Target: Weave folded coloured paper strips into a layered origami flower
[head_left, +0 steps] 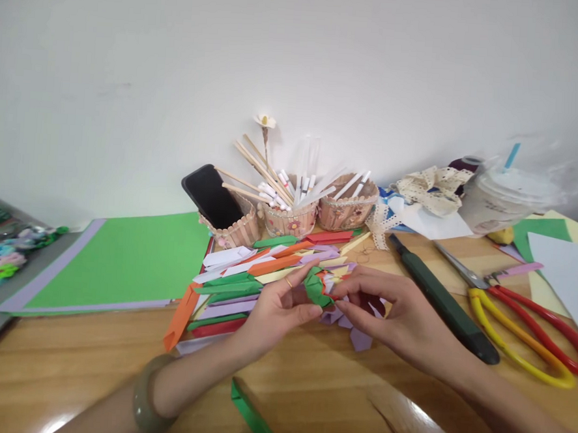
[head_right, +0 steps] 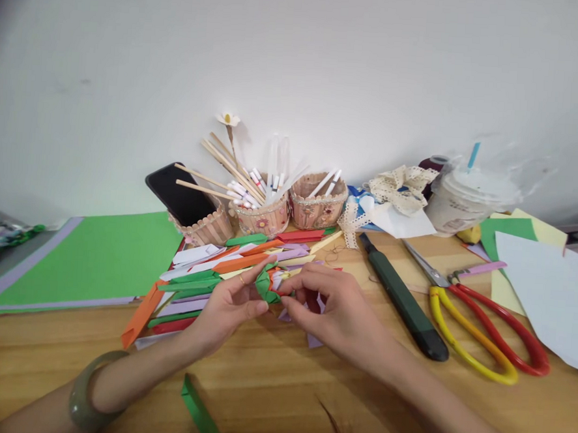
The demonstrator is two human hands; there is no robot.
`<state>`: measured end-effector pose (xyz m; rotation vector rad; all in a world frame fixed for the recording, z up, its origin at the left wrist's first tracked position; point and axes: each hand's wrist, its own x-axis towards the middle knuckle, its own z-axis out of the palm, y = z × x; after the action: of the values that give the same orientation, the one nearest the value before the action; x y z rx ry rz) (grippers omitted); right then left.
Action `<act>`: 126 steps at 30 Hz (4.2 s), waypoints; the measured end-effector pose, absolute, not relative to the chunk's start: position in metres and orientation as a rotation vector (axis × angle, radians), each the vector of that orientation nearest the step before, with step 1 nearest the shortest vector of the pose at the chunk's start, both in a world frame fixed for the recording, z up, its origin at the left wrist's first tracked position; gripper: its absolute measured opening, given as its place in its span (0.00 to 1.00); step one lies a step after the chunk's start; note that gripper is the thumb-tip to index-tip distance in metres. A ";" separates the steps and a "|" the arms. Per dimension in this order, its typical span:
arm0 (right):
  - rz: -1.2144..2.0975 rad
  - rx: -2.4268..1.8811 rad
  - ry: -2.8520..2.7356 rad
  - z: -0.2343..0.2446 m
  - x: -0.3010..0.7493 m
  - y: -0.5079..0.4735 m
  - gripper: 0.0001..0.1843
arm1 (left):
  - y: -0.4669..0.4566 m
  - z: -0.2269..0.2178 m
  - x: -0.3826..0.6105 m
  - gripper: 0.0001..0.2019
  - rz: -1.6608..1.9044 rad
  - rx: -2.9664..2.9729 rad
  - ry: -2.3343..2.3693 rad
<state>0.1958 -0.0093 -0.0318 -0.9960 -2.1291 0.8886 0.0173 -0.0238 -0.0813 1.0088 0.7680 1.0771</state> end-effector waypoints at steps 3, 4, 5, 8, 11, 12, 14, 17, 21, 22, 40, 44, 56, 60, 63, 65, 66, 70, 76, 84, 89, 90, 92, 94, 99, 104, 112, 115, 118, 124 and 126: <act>0.875 -1.028 -2.164 -0.032 0.196 -0.009 0.07 | -0.024 -0.081 0.018 0.33 1.038 0.984 0.758; 0.864 -1.032 -2.171 -0.032 0.196 -0.009 0.07 | -0.024 -0.080 0.018 0.33 1.026 0.974 0.749; 0.855 -1.033 -2.178 -0.032 0.196 -0.008 0.07 | -0.024 -0.080 0.018 0.33 1.022 0.970 0.739; 0.803 -1.014 -2.198 -0.033 0.195 -0.008 0.07 | -0.023 -0.080 0.019 0.33 1.030 0.980 0.727; 0.705 -0.999 -2.221 -0.036 0.195 -0.008 0.08 | -0.023 -0.081 0.018 0.33 1.030 1.003 0.733; 0.671 -0.997 -2.228 -0.037 0.195 -0.008 0.09 | -0.023 -0.082 0.018 0.33 1.029 1.011 0.739; 0.631 -0.989 -2.238 -0.038 0.195 -0.009 0.10 | -0.023 -0.083 0.017 0.33 1.035 1.025 0.750; 0.627 -0.974 -2.235 -0.038 0.196 -0.009 0.10 | -0.023 -0.083 0.017 0.33 1.048 1.036 0.756; 0.562 -0.975 -2.253 -0.038 0.195 -0.009 0.09 | -0.023 -0.081 0.018 0.33 1.036 1.010 0.776; 0.536 -0.977 -2.258 -0.038 0.195 -0.009 0.09 | -0.023 -0.081 0.018 0.32 1.036 1.008 0.785; -0.318 -1.053 -2.256 -0.057 0.188 -0.022 0.08 | -0.026 -0.079 0.022 0.28 1.121 1.014 0.899; -0.362 -1.048 -2.276 -0.058 0.189 -0.023 0.08 | -0.026 -0.078 0.022 0.25 1.143 1.007 0.891; 0.548 -0.951 -2.189 -0.046 0.193 -0.012 0.07 | -0.024 -0.079 0.020 0.25 1.156 1.006 0.900; 0.984 -1.047 -2.175 -0.037 0.199 -0.005 0.07 | -0.025 -0.080 0.019 0.26 1.097 1.048 0.860; 1.262 -1.104 -2.086 -0.035 0.202 -0.003 0.09 | -0.025 -0.081 0.018 0.26 1.056 1.083 0.823; 1.366 -1.109 -2.051 -0.034 0.203 -0.002 0.10 | -0.024 -0.082 0.018 0.26 1.039 1.096 0.812; 1.391 -1.104 -2.051 -0.034 0.203 -0.002 0.11 | -0.023 -0.082 0.017 0.26 1.033 1.099 0.808; 1.294 -1.049 -2.155 -0.030 0.204 -0.002 0.11 | -0.022 -0.082 0.016 0.27 1.042 1.089 0.796; 1.018 -1.040 -2.230 -0.032 0.200 -0.002 0.08 | -0.022 -0.081 0.016 0.27 1.046 1.086 0.800; 1.099 -1.092 -2.156 -0.034 0.200 -0.004 0.06 | -0.021 -0.081 0.016 0.28 1.043 1.043 0.843; 1.219 -1.120 -2.071 -0.035 0.197 -0.004 0.05 | -0.019 -0.087 0.015 0.30 1.003 1.015 0.817; 1.231 -1.130 -2.057 -0.036 0.197 -0.005 0.05 | -0.019 -0.088 0.015 0.30 0.992 1.019 0.809; 1.212 -1.141 -2.054 -0.038 0.196 -0.005 0.06 | -0.018 -0.088 0.014 0.30 0.973 1.030 0.813; 1.143 -1.132 -2.086 -0.039 0.197 -0.005 0.06 | -0.018 -0.088 0.014 0.30 0.965 1.039 0.832; 0.943 -0.946 -2.225 -0.041 0.201 -0.003 0.05 | -0.019 -0.087 0.013 0.29 0.962 1.075 0.878; 0.945 -0.853 -2.220 -0.041 0.202 -0.003 0.06 | -0.019 -0.087 0.015 0.30 0.967 1.045 0.873; 1.262 -1.128 -2.032 -0.039 0.196 -0.005 0.06 | -0.021 -0.084 0.015 0.28 0.965 1.104 0.817; 1.187 -1.174 -2.045 -0.043 0.195 -0.005 0.05 | -0.021 -0.083 0.015 0.28 0.955 1.115 0.823; 1.172 -1.185 -2.065 -0.046 0.195 -0.005 0.05 | -0.020 -0.083 0.015 0.28 0.946 1.104 0.842; 1.223 -1.089 -2.154 -0.040 0.200 0.000 0.07 | -0.018 -0.086 0.015 0.29 0.947 1.057 0.891; 1.160 -1.042 -2.202 -0.038 0.201 0.001 0.09 | -0.018 -0.087 0.014 0.29 0.958 1.070 0.890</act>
<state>0.2008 0.0007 -0.0377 -1.0422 -2.2016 1.1603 0.0143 -0.0175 -0.0865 1.0699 0.8904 0.9584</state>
